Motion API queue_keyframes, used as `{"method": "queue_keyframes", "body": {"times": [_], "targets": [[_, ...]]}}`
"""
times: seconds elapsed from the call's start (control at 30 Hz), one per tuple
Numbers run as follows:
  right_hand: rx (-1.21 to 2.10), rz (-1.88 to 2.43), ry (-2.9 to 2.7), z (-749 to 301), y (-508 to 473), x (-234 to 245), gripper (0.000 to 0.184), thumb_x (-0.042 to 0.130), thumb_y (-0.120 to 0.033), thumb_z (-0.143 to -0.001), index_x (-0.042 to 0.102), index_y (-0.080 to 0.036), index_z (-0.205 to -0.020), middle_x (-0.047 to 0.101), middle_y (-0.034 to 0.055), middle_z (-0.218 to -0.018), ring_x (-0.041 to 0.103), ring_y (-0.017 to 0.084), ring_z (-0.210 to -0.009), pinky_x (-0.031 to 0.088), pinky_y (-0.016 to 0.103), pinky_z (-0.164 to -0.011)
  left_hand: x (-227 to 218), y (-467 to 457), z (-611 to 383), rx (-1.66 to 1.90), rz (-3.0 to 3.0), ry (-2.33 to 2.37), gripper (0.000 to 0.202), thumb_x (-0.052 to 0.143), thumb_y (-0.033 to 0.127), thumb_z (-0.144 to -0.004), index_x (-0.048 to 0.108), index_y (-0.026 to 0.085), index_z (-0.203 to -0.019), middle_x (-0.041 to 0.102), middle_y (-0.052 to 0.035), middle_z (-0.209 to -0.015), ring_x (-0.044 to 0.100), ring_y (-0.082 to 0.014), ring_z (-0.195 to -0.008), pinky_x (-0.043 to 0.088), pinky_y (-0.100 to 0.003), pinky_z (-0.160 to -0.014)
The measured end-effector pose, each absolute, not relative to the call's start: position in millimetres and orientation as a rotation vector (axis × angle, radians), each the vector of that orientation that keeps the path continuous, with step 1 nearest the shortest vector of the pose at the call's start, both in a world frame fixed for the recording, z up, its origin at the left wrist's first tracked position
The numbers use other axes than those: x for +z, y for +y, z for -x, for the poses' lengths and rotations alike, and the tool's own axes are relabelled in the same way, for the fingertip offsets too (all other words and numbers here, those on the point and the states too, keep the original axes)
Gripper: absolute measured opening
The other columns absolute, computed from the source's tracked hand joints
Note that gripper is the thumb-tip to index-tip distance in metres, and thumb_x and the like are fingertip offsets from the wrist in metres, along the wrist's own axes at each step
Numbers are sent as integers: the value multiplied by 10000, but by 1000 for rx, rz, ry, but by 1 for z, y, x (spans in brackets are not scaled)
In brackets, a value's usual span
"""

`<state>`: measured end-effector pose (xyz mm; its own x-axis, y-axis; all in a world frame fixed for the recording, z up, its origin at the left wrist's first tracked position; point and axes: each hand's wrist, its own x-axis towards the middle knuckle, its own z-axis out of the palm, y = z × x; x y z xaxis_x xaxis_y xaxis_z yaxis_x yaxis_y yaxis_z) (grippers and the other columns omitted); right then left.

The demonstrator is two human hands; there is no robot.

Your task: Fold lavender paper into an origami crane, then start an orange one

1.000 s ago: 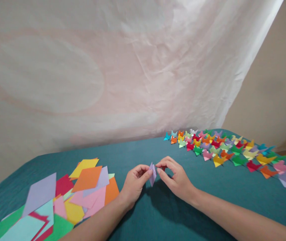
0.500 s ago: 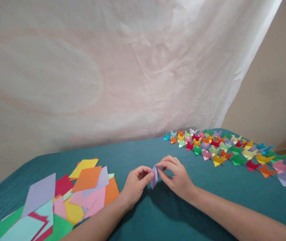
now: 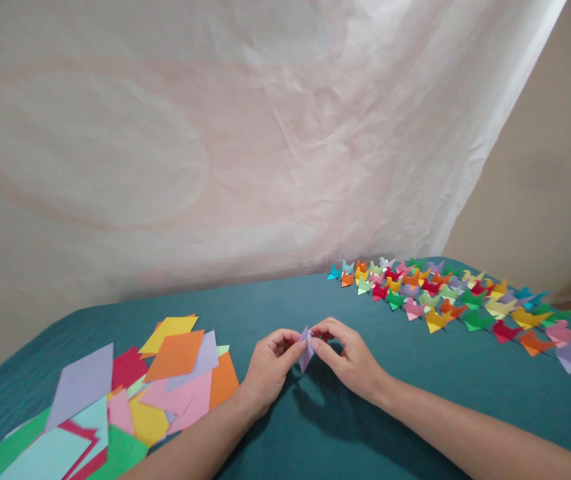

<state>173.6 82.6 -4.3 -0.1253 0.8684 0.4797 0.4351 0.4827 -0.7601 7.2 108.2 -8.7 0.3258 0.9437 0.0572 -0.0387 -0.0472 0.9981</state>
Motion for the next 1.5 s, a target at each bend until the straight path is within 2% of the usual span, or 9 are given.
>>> {"method": "queue_keyframes", "body": {"times": [0.17, 0.4, 0.57, 0.83, 1.07, 1.2, 1.27, 1.4, 1.5], "targets": [[611, 1130, -1745, -172, 84, -6, 133, 566, -265, -834, 620, -173, -754, 606, 9, -721, 553, 135, -673, 448, 261, -661, -11, 110, -6, 1005, -1377, 894, 274, 704, 386, -715, 633, 132, -789, 633, -29, -747, 551, -134, -692, 420, -243, -678], [589, 1051, -1699, -174, 85, -3, 133, 511, -181, -847, 643, -180, -855, 620, 27, -800, 573, 142, -740, 461, 265, -702, -11, 111, -6, 998, -1373, 911, 296, 706, 403, -704, 632, 129, -790, 628, -28, -742, 549, -138, -690, 423, -244, -675], [454, 1030, -1685, -175, 87, -5, 101, 563, -153, -795, 636, -185, -856, 627, 30, -801, 574, 147, -709, 463, 277, -683, -8, 110, -7, 983, -1367, 901, 293, 713, 396, -695, 629, 127, -775, 624, -25, -727, 541, -132, -670, 415, -244, -660], [402, 1047, -1720, -180, 90, -7, 126, 550, -148, -803, 648, -197, -865, 633, 27, -786, 580, 152, -716, 460, 301, -713, -8, 109, -7, 964, -1376, 897, 271, 717, 367, -698, 625, 129, -791, 614, -18, -718, 535, -123, -661, 411, -229, -649], [632, 1110, -1663, -172, 86, -6, 148, 531, -241, -835, 602, -182, -950, 633, 37, -844, 583, 146, -741, 483, 275, -678, -10, 110, -8, 1082, -1338, 944, 397, 727, 416, -663, 604, 149, -931, 625, -36, -795, 581, -158, -740, 453, -269, -709], [815, 1113, -1631, -167, 83, -10, 266, 582, -263, -805, 505, -176, -1044, 619, 10, -787, 587, 139, -701, 482, 268, -654, -13, 111, -7, 1093, -1347, 961, 422, 719, 383, -678, 566, 149, -994, 603, -22, -784, 584, -153, -742, 459, -269, -708], [828, 1101, -1624, -167, 83, -12, 261, 566, -237, -810, 478, -176, -1049, 602, -6, -747, 584, 136, -687, 474, 273, -666, -14, 111, -7, 1072, -1354, 943, 412, 710, 360, -692, 548, 148, -1006, 600, -23, -800, 585, -152, -761, 458, -268, -718], [793, 1116, -1577, -172, 88, -15, 163, 540, -211, -810, 459, -187, -950, 564, -22, -728, 567, 127, -669, 462, 262, -641, -16, 111, -7, 1051, -1356, 923, 405, 686, 294, -713, 498, 153, -1043, 590, -27, -855, 597, -140, -777, 465, -270, -750], [809, 1138, -1566, -177, 95, -20, 111, 547, -206, -790, 446, -196, -836, 541, -34, -698, 543, 116, -627, 447, 240, -584, -17, 110, -8, 1065, -1405, 914, 412, 640, 233, -735, 438, 179, -1090, 572, -55, -997, 617, -133, -778, 482, -299, -775]]}}
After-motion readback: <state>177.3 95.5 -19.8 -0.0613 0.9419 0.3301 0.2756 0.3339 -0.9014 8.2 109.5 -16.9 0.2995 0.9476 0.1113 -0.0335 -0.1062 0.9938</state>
